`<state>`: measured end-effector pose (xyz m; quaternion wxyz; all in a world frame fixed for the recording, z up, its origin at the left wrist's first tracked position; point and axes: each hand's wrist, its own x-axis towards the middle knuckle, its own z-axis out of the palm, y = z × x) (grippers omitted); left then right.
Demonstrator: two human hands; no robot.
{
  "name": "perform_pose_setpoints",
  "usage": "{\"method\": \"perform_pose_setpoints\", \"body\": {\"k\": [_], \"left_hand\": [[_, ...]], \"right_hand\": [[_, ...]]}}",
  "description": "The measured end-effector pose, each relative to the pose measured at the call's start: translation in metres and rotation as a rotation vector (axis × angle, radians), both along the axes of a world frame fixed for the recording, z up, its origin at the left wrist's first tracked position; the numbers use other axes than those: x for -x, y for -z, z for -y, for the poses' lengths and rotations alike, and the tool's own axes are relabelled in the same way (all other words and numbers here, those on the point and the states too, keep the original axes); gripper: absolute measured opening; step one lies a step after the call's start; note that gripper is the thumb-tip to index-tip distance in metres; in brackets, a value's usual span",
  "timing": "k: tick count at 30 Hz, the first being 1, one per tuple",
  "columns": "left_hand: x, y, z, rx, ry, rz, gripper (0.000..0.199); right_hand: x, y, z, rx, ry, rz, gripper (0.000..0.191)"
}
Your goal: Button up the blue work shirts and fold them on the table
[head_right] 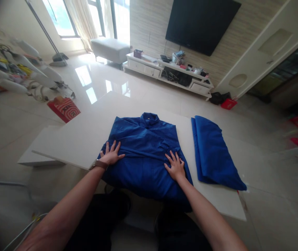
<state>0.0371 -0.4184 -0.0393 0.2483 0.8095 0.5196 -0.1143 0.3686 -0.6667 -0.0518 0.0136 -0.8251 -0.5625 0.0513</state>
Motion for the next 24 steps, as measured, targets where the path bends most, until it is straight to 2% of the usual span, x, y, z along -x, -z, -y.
{"method": "perform_pose_setpoints", "body": {"k": [3,9,15,19,22,24], "left_hand": [[-0.025,0.000,-0.028,-0.024,0.061,0.044,0.091],[-0.086,-0.001,-0.102,-0.067,0.163,0.057,0.090],[-0.128,0.004,-0.156,-0.128,0.174,0.069,0.091],[-0.138,0.003,-0.162,-0.172,0.142,0.085,0.090],[-0.133,-0.007,-0.145,-0.214,0.135,0.116,0.083],[-0.118,-0.018,-0.125,-0.292,0.079,0.176,0.074]], "right_hand": [[-0.014,0.001,-0.013,0.003,0.058,0.024,0.057],[-0.039,0.005,-0.055,-0.013,0.174,0.068,0.057],[-0.081,0.005,-0.105,-0.047,0.181,0.052,0.057],[-0.098,-0.001,-0.133,-0.035,0.127,0.108,0.059],[-0.087,-0.013,-0.142,0.047,0.028,0.191,0.061],[-0.070,-0.027,-0.130,0.052,-0.042,0.200,0.060]]}}
